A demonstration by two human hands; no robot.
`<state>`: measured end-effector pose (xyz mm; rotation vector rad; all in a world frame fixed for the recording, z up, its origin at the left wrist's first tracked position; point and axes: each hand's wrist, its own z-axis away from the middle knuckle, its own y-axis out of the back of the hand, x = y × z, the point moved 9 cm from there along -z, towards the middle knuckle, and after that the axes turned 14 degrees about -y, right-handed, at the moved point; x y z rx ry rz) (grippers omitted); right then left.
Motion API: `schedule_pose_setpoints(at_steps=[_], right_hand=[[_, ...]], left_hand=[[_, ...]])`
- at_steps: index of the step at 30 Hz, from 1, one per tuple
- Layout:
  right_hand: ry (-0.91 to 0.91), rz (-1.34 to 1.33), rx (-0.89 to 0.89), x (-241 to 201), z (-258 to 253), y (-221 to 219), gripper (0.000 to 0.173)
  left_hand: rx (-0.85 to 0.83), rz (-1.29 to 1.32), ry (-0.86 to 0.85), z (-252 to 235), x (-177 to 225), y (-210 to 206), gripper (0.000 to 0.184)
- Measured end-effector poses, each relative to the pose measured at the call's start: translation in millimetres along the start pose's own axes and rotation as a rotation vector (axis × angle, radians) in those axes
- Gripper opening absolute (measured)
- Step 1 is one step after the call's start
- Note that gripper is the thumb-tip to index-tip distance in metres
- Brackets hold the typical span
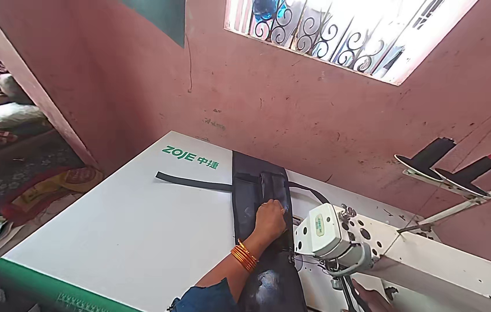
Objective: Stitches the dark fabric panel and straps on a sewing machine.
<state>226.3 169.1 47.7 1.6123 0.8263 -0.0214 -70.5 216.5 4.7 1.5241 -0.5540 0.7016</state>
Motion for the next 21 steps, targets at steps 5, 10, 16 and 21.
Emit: schedule_pose_setpoints(at_steps=[5,10,16,21], right_hand=[[0.042,0.220,0.016,-48.2,-27.0,-15.0,0.036],[0.097,0.213,0.040,-49.2,-32.2,-18.4,0.019],[-0.214,0.370,-0.183,-38.7,-49.6,-33.9,0.042],[0.017,0.140,0.028,-41.6,-42.7,-16.8,0.025]], left_hand=[[-0.042,-0.011,-0.025,-2.2,0.7,-0.1,0.033],[-0.035,0.018,-0.021,-2.8,-0.4,0.8,0.034],[0.073,0.180,-0.026,-3.2,-3.1,5.8,0.034],[0.972,0.787,-0.151,39.5,-68.2,115.2,0.026]])
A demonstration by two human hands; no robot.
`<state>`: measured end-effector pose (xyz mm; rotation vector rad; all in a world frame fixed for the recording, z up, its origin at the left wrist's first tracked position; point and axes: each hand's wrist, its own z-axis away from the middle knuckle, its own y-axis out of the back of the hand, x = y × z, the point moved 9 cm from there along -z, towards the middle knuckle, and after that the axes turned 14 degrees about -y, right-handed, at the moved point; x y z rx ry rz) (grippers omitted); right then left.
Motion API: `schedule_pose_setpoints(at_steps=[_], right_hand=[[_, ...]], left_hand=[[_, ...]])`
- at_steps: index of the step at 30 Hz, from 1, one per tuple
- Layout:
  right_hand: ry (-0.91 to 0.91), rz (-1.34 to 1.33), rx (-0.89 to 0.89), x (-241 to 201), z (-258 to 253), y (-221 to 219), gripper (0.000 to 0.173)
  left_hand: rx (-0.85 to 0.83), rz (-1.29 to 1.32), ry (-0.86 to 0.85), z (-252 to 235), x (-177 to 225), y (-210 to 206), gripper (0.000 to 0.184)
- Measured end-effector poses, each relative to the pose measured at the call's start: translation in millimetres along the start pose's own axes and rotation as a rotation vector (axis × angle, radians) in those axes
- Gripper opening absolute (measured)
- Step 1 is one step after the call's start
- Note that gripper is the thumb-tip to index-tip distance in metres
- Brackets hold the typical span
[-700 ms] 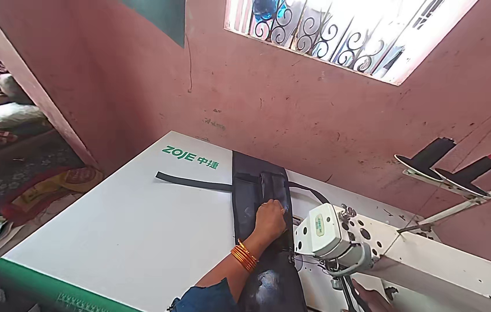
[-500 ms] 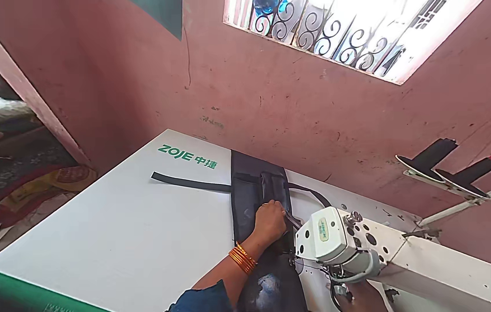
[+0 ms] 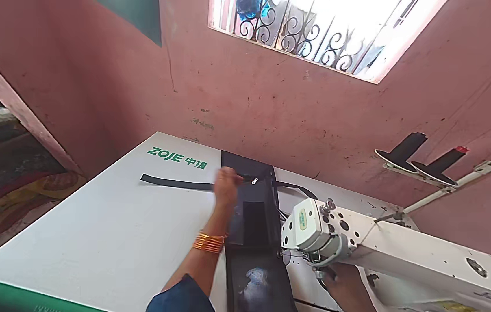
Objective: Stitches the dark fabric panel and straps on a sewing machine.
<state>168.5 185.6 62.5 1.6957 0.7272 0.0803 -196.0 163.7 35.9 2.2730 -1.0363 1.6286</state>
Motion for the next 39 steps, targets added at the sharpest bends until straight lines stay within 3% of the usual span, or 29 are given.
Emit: schedule_pose_setpoints(at_steps=[2,4,5,7,8,10,11,14,15,18,20,22,24,25,27,29,32,35,39], right_hand=[[-0.021,-0.127,0.047,18.4,25.2,17.9,0.035],[-0.135,-0.202,0.026,45.9,57.5,35.8,0.041],[-0.179,-0.237,0.018,60.9,73.8,42.3,0.041],[-0.272,-0.357,-0.009,87.0,103.5,50.1,0.044],[-0.328,-0.438,-0.031,95.8,114.4,52.7,0.048],[-0.453,-0.603,-0.140,108.6,129.4,52.7,0.061],[-0.510,-0.682,-0.235,114.6,134.7,48.9,0.069],[-0.547,-0.854,-0.587,126.6,148.9,29.4,0.085],[-0.519,-0.887,-0.730,128.7,153.4,24.5,0.088],[-0.451,-0.827,-1.044,136.7,157.1,21.8,0.080],[-0.443,-0.762,-1.168,137.5,153.2,18.6,0.073],[-0.460,-0.724,-1.251,133.5,142.3,20.7,0.071],[-0.447,-0.627,-1.299,129.0,125.7,24.8,0.075],[-0.430,-0.575,-1.326,127.6,119.5,24.9,0.074],[-0.384,-0.523,-1.379,127.1,108.9,19.9,0.069],[-0.345,-0.515,-1.418,124.7,100.4,17.0,0.065],[-0.289,-0.488,-1.464,116.7,95.0,13.7,0.059],[-0.247,-0.422,-1.478,103.5,95.0,6.5,0.052],[-0.219,-0.410,-1.408,86.7,95.9,8.8,0.048]], left_hand=[[0.281,-0.256,-0.109,-22.4,33.1,96.1,0.037],[0.248,-0.557,-0.157,-14.8,63.9,151.3,0.064],[0.187,-0.640,-0.183,2.6,78.5,155.6,0.063],[-0.054,-0.621,-0.272,59.5,105.6,116.4,0.037],[-0.263,-0.488,-0.274,96.3,109.2,77.6,0.028],[-0.812,-0.294,-0.205,185.6,103.8,-8.3,0.032],[-1.062,-0.326,-0.154,229.4,98.7,-41.8,0.036],[-1.465,-0.628,-0.022,309.7,74.2,-90.3,0.051],[-1.515,-0.727,0.045,320.9,67.3,-92.9,0.057],[-1.261,-0.818,-0.115,332.6,68.2,-80.9,0.036],[-1.183,-0.818,-0.106,340.2,74.9,-66.4,0.029],[-1.207,-0.825,0.055,345.0,76.6,-56.4,0.051],[-1.176,-0.859,0.072,341.1,75.9,-53.3,0.074],[-1.221,-0.893,0.109,342.5,73.9,-54.6,0.070],[-1.307,-0.950,0.147,348.9,74.4,-60.5,0.045],[-1.281,-0.993,0.017,354.1,78.9,-63.4,0.025],[-1.222,-0.819,0.044,355.7,86.0,-49.0,0.022],[-0.974,-0.520,-0.070,353.0,101.2,-37.3,0.008],[-0.925,-0.464,-0.066,348.4,111.6,-29.7,0.008]])
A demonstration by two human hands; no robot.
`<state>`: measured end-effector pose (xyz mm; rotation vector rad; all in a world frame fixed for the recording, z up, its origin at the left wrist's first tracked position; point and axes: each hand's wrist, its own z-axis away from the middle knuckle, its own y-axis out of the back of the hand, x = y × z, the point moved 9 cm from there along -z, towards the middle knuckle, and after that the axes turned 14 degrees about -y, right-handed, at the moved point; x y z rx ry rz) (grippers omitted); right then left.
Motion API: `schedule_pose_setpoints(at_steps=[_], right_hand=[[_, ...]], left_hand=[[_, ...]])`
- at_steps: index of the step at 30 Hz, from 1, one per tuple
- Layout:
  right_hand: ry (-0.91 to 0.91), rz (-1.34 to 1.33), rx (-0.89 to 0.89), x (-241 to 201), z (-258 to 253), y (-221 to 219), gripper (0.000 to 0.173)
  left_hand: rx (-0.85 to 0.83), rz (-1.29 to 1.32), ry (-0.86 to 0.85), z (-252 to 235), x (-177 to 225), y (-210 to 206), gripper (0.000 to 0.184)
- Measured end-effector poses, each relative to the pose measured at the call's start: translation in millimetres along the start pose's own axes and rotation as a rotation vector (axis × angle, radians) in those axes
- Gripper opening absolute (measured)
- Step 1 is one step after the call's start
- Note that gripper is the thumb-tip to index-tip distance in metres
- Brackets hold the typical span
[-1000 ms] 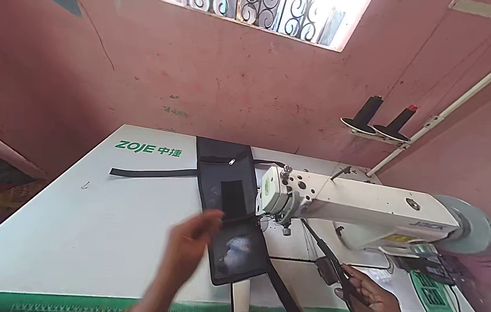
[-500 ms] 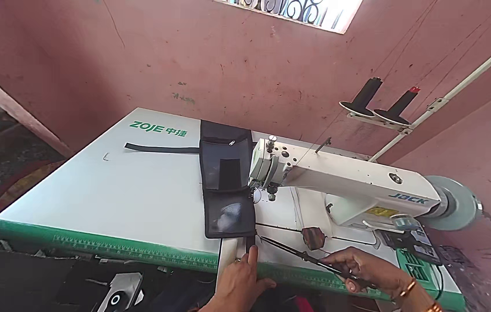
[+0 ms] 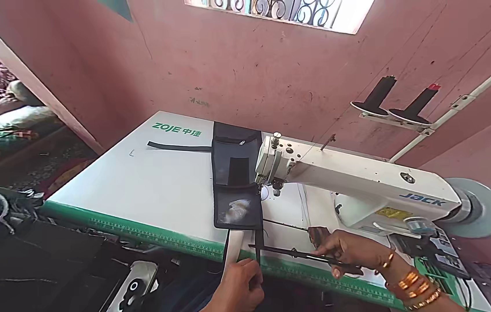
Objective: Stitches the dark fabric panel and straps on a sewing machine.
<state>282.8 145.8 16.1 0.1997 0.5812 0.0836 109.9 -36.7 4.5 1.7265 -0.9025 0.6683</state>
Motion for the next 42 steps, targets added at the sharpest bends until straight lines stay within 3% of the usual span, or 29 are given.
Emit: schedule_pose_setpoints(at_steps=[3,5,7,9,11,12,14,16,17,20,22,24,28,32,37,42], right_hand=[[0.024,-0.015,0.108,14.2,29.4,2.5,0.056],[0.130,-0.153,0.316,34.0,48.8,14.7,0.063],[0.279,-0.228,0.654,51.2,58.5,22.4,0.057],[0.346,0.042,1.050,54.9,60.8,18.5,0.047],[0.279,0.440,1.296,34.1,53.3,-1.8,0.033],[0.275,0.543,1.376,18.0,47.5,-11.8,0.024],[0.446,0.528,1.506,-23.1,35.7,-33.9,0.023],[0.644,0.329,1.410,-63.1,5.8,-51.0,0.022],[0.685,0.244,1.299,-78.3,-17.2,-54.4,0.023],[0.665,0.061,1.102,-100.0,-63.7,-49.3,0.026],[0.653,-0.020,1.075,-103.2,-69.8,-42.5,0.022],[0.613,-0.108,1.012,-101.0,-71.8,-39.6,0.017],[0.527,-0.189,0.956,-98.3,-76.1,-37.9,0.011],[0.578,-0.142,0.797,-98.2,-78.1,-39.9,0.027],[0.645,-0.109,0.967,-102.4,-74.8,-39.0,0.019],[0.374,-0.647,0.906,-76.6,-85.5,-37.4,0.003]], left_hand=[[0.066,0.078,0.131,24.3,-9.7,32.3,0.022],[0.253,0.078,0.215,47.6,-29.4,86.7,0.027],[0.554,0.098,0.237,74.9,-49.2,159.1,0.019],[0.888,0.236,0.221,98.2,-63.5,224.6,0.025],[1.069,0.352,0.163,101.0,-61.5,268.8,0.034],[1.098,0.414,0.111,94.8,-59.2,279.4,0.037],[0.995,0.473,0.079,68.5,-56.0,272.1,0.028],[0.748,0.486,0.104,21.1,-49.4,225.7,0.010],[0.575,0.472,0.124,-6.1,-44.2,192.6,0.018],[0.044,0.100,0.055,-65.9,-44.1,104.7,0.024],[-0.172,-0.125,-0.011,-82.1,-55.8,69.3,0.030],[-0.308,-0.187,-0.024,-82.7,-68.7,45.1,0.030],[-0.217,-0.210,-0.171,-75.8,-73.5,37.6,0.022],[-0.054,-0.201,-0.332,-68.1,-70.7,44.8,0.015],[0.021,-0.242,-0.375,-65.1,-68.6,45.1,0.014],[-0.110,-0.204,-0.244,-71.9,-69.0,44.7,0.019]])
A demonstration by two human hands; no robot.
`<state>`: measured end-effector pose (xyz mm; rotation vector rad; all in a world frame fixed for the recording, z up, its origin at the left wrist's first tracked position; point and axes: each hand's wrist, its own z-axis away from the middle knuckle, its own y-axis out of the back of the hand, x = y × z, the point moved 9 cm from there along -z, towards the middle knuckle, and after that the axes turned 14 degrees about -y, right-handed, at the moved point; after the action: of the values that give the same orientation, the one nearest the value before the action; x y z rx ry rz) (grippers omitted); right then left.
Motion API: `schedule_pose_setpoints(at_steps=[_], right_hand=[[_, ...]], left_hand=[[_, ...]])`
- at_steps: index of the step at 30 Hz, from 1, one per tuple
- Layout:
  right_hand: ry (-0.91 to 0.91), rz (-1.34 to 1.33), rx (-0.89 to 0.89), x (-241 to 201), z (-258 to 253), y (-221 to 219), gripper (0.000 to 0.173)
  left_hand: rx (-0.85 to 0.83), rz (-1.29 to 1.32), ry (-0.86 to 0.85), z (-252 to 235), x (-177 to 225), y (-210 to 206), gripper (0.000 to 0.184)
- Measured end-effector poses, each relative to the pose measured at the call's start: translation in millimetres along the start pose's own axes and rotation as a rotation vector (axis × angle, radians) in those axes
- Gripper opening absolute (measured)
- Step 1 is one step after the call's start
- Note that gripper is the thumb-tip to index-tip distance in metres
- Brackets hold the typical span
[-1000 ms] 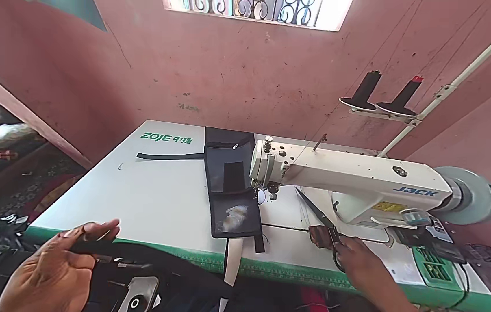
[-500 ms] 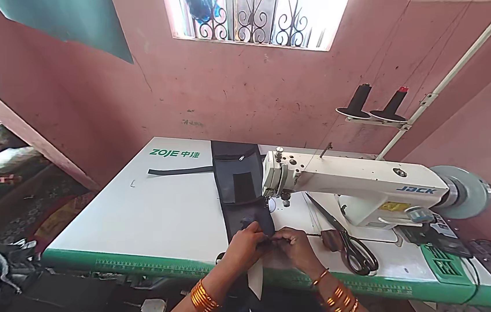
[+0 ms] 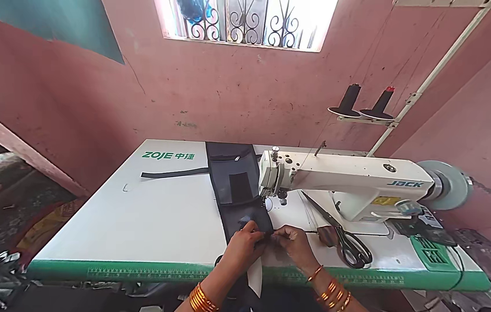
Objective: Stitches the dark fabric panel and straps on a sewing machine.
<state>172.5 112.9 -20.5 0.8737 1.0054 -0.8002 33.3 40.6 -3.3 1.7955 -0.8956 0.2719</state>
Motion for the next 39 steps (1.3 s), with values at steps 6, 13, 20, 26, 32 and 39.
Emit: schedule_pose_setpoints(at_steps=[6,13,20,26,32,39], right_hand=[[-0.088,0.054,0.185,5.7,11.9,1.0,0.024],[-0.211,-0.191,0.118,13.9,15.1,-10.9,0.013],[0.152,0.394,0.294,-22.6,29.2,-20.0,0.010],[0.243,0.742,0.281,-38.8,33.7,-42.9,0.010],[0.204,0.631,0.020,-32.3,28.6,-31.7,0.012],[0.693,0.708,0.142,-51.0,-15.2,-41.3,0.027]], left_hand=[[0.314,-0.088,-0.260,10.9,10.3,7.5,0.011],[0.198,-0.174,-0.206,8.2,15.5,-9.0,0.019],[0.122,-0.056,-0.162,9.7,10.5,-6.3,0.021],[0.002,-0.007,0.041,1.9,6.4,-6.6,0.050],[-0.278,-0.170,0.039,3.2,11.5,-20.0,0.038],[0.104,-0.312,-0.275,12.6,16.6,-7.4,0.035]])
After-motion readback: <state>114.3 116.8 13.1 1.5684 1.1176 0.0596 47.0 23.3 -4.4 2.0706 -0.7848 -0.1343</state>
